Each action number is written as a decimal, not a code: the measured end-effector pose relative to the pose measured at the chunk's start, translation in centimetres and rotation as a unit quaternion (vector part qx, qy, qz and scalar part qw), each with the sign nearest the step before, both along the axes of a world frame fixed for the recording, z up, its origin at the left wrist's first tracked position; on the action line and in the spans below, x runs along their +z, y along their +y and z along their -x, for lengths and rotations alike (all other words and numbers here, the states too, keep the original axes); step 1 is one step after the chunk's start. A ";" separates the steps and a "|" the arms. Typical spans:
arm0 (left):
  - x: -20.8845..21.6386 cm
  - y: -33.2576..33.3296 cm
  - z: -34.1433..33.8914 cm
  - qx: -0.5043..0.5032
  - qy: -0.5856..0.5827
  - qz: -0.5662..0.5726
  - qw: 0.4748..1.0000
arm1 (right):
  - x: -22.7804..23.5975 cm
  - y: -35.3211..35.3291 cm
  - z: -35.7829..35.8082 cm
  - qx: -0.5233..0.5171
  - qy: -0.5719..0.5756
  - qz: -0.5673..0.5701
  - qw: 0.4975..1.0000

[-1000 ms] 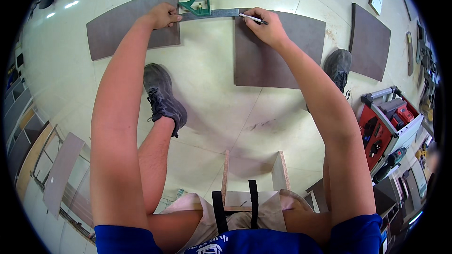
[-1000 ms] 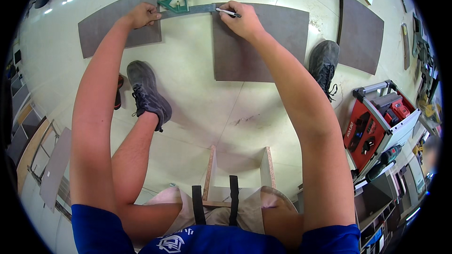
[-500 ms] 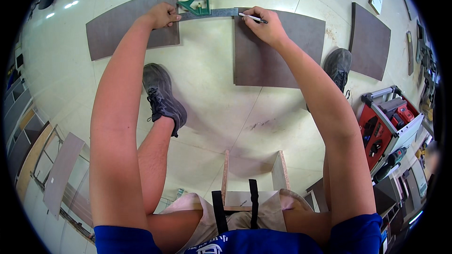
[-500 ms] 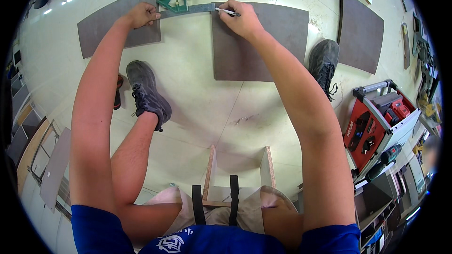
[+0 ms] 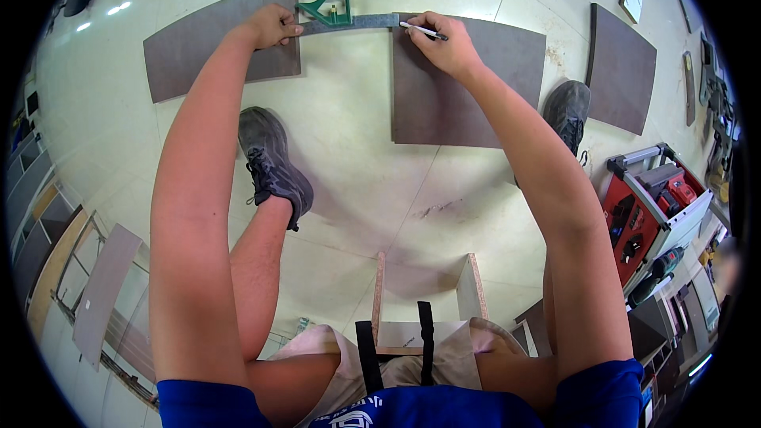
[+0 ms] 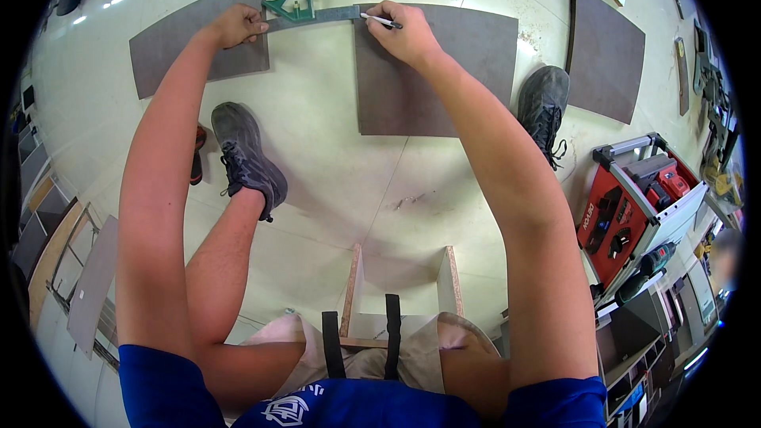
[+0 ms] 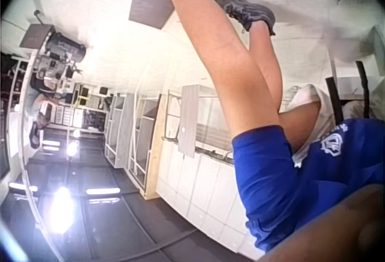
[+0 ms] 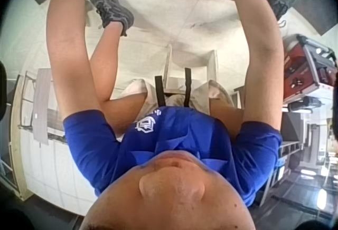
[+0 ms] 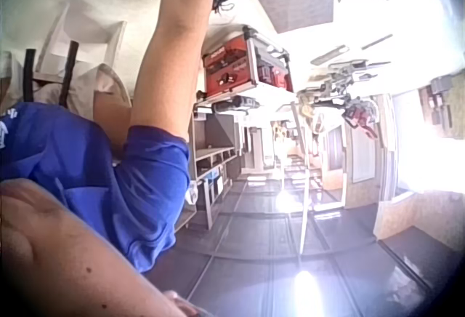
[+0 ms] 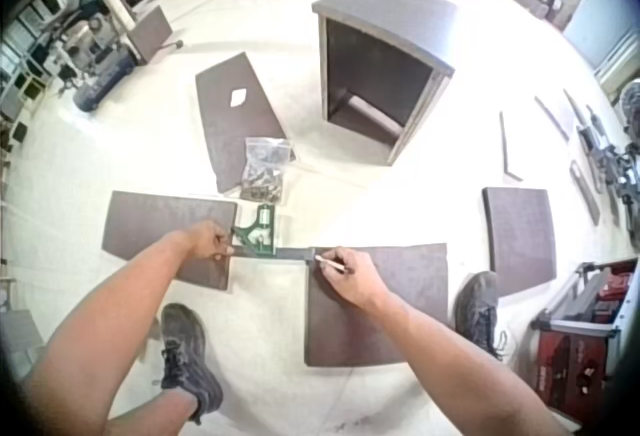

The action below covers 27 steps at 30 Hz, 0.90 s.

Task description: The person sits on the floor and uses a combination square and a white marker to measure and mark lines on several flat board pieces. They repeatedly position the square, draw straight lines, and adjust the tool across different boards.

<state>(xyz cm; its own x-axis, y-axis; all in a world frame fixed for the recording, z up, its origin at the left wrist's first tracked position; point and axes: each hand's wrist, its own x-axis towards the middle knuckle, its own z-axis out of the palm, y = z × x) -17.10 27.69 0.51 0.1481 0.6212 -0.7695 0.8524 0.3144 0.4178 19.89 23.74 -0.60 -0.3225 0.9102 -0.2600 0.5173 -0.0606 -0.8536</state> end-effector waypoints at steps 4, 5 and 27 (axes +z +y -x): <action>-0.2 0.0 0.5 -0.021 0.005 -0.006 1.000 | 0.0 0.0 0.3 -0.002 0.002 0.013 1.000; -0.3 -0.1 0.5 -0.021 0.006 -0.007 1.000 | 0.0 0.1 0.3 -0.003 0.005 0.019 1.000; -0.8 -0.1 0.8 -0.014 -0.010 -0.015 1.000 | -0.1 0.3 0.3 0.000 0.002 0.017 1.000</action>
